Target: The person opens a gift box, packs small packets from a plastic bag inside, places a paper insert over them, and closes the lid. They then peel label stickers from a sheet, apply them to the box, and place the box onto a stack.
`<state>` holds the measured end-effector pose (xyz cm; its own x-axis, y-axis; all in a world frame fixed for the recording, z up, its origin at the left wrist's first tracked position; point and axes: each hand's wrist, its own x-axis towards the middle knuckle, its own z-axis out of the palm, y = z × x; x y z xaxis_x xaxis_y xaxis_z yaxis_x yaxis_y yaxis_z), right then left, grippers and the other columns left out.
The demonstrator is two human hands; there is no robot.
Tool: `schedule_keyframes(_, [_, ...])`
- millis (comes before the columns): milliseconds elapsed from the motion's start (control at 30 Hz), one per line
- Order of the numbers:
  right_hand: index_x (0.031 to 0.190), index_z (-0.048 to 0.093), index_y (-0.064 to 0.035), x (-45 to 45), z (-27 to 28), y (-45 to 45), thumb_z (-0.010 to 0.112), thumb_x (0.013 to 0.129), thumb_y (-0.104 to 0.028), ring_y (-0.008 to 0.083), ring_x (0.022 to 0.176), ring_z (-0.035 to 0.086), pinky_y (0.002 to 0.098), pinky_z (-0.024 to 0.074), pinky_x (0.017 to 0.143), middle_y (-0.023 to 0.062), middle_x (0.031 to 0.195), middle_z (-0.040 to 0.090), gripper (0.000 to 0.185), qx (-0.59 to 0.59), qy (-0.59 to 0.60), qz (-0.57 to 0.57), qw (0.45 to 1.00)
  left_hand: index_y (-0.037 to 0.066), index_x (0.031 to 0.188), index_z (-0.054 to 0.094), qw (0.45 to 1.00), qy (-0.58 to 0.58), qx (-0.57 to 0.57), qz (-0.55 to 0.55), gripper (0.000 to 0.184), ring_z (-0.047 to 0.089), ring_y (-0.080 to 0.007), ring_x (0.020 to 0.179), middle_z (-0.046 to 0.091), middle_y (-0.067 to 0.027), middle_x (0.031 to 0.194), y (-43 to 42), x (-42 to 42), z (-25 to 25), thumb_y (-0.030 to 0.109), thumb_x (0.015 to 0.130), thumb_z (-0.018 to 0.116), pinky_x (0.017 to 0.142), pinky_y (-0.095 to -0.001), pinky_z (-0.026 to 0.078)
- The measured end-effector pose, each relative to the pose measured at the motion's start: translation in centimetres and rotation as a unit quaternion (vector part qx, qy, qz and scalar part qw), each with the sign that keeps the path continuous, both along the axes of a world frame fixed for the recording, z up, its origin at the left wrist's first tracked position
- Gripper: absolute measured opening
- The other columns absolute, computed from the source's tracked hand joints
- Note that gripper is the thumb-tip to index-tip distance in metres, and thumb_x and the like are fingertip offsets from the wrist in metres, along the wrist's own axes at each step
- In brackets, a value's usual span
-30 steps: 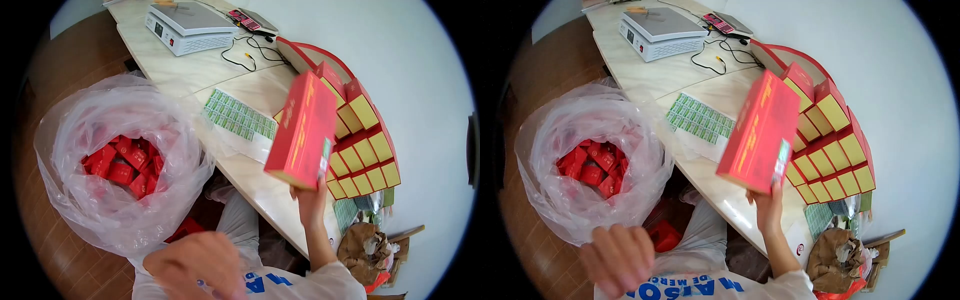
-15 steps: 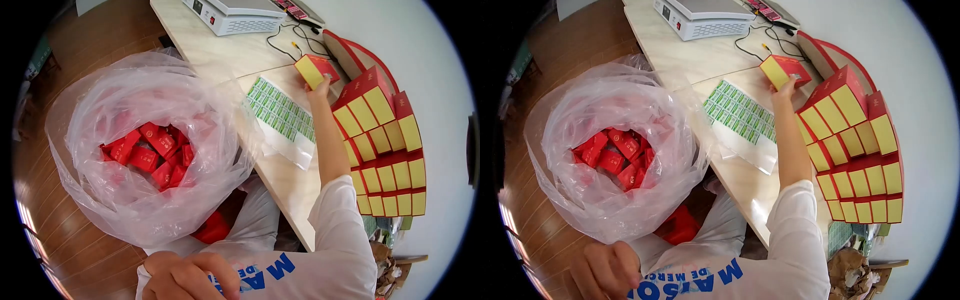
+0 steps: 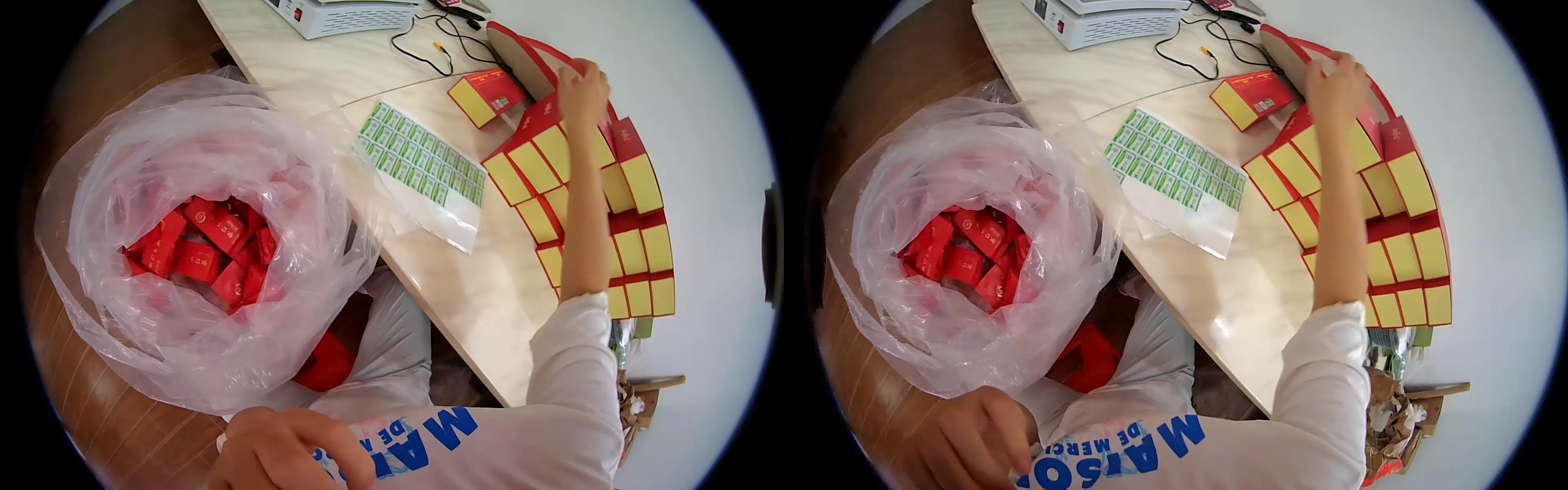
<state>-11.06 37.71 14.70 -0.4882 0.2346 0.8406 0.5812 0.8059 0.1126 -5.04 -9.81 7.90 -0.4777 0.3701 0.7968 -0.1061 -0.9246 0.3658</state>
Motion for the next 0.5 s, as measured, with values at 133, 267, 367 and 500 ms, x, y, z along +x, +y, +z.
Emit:
schedule_keyframes(133, [0.124, 0.057, -0.0048, 1.7, 4.7, 4.0, 0.056, 0.086, -0.049, 0.0290, 0.120, 0.050, 0.0419, 0.0396, 0.100, 0.0182, 0.128, 0.054, 0.058, -0.121, -0.052, -0.265, 0.955, 0.017, 0.079, 0.061, 0.993, -0.092, -0.007, 0.067, 0.010, 0.057, -0.0156, 0.085, 0.066, 0.0039, 0.092, -0.4, 2.4, 1.2, 0.009, 0.081, 0.066, 0.078, -0.0354, 0.042])
schedule_keyframes(267, [0.144, 0.039, -0.0166, 2.5, 4.1, 15.4, 0.052, 0.083, -0.064, 0.0249, 0.139, 0.030, 0.0398, 0.0256, 0.111, 0.0098, 0.150, 0.033, 0.078, -0.485, -0.169, -0.041, 0.857, 0.017, 0.077, 0.061, 0.999, -0.041, 0.003, 0.032, 0.011, 0.056, -0.0153, 0.087, 0.065, 0.0050, 0.094, -1.5, 1.6, 0.8, 0.007, 0.080, 0.067, 0.077, -0.0349, 0.042])
schedule_keyframes(367, [0.144, 0.039, -0.0189, 2.4, 3.8, 15.8, 0.056, 0.081, -0.063, 0.0220, 0.135, 0.034, 0.0383, 0.0271, 0.110, 0.0065, 0.147, 0.038, 0.078, -0.554, -0.169, -0.052, 0.814, 0.016, 0.076, 0.064, 0.999, 0.034, -0.010, -0.001, 0.010, 0.057, -0.0152, 0.087, 0.066, 0.0044, 0.096, -2.5, 1.1, 0.6, 0.009, 0.081, 0.067, 0.078, -0.0342, 0.042])
schedule_keyframes(500, [0.134, 0.051, -0.0166, 0.9, 2.9, 25.8, 0.062, 0.079, -0.056, 0.0192, 0.125, 0.044, 0.0357, 0.0320, 0.106, 0.0039, 0.134, 0.052, 0.068, -0.547, -0.260, -0.001, 0.796, 0.015, 0.080, 0.068, 0.985, 0.158, -0.028, -0.060, 0.004, 0.059, -0.0156, 0.090, 0.067, -0.0041, 0.103, -3.2, 0.3, -1.0, 0.016, 0.084, 0.066, 0.079, -0.0375, 0.042])
